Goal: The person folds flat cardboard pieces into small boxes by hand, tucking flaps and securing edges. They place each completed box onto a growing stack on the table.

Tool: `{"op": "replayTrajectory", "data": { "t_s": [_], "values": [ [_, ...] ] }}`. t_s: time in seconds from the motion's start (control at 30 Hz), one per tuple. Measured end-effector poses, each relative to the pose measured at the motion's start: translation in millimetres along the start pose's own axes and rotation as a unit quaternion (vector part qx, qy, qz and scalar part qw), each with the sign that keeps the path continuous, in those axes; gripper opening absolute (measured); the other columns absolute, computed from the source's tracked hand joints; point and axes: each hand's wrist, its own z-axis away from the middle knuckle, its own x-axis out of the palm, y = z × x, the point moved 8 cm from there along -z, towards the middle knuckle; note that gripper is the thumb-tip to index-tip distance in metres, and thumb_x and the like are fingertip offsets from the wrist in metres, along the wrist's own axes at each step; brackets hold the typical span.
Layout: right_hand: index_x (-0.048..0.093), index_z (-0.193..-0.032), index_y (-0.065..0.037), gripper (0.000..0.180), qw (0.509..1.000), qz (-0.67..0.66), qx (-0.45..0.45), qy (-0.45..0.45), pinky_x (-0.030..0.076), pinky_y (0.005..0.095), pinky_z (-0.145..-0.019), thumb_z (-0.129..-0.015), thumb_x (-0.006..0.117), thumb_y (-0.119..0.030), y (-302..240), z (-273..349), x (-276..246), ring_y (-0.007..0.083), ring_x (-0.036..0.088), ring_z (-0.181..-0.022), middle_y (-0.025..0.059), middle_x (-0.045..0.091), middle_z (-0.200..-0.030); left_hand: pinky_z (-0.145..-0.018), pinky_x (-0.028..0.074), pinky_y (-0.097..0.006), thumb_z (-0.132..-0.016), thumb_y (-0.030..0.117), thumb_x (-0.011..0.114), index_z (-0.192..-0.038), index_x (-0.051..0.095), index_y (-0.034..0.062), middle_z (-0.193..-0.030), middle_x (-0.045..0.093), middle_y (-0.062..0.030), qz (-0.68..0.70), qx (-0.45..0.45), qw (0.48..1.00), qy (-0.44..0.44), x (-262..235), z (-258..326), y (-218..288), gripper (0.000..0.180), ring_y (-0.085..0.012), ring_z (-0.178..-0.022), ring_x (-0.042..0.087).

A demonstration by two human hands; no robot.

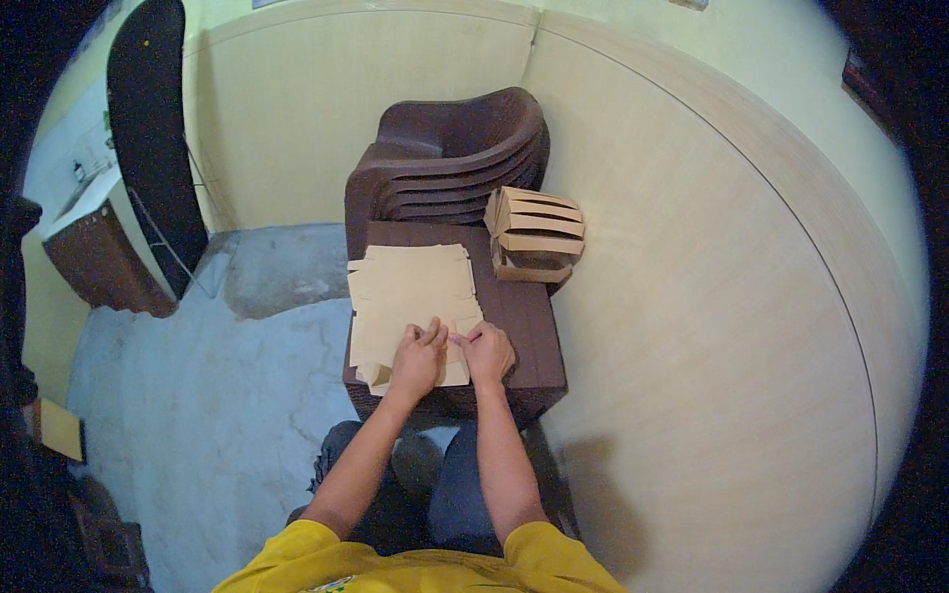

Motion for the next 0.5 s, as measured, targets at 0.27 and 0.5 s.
{"op": "replayTrajectory", "data": {
  "t_s": [0.27,0.5],
  "values": [
    [0.076,-0.083,-0.008,0.049,0.997,0.071,0.029,0.026,0.056,0.0549,-0.075,-0.075,0.095,-0.052,-16,-30,15,0.0414,0.075,-0.085,0.0168,0.079,-0.087,-0.102,0.053,-0.043,-0.100,0.021,0.065,-0.136,0.070,0.0020,-0.151,0.065,-0.0188,-0.005,0.012,1.000,0.004,1,-2,-1,0.041,-0.0385,-0.109,0.064],
    [0.074,-0.083,-0.003,0.046,0.992,-0.121,0.019,-0.004,0.054,0.0491,-0.070,-0.091,0.085,-0.047,-4,-44,-14,0.0345,0.073,-0.075,0.0172,0.076,-0.080,-0.097,0.055,-0.054,-0.097,0.017,0.064,-0.136,0.071,0.0012,-0.150,0.063,-0.0176,-0.052,-0.134,0.989,-0.022,-11,-11,18,0.042,-0.0440,-0.122,0.058]
  ]
}}
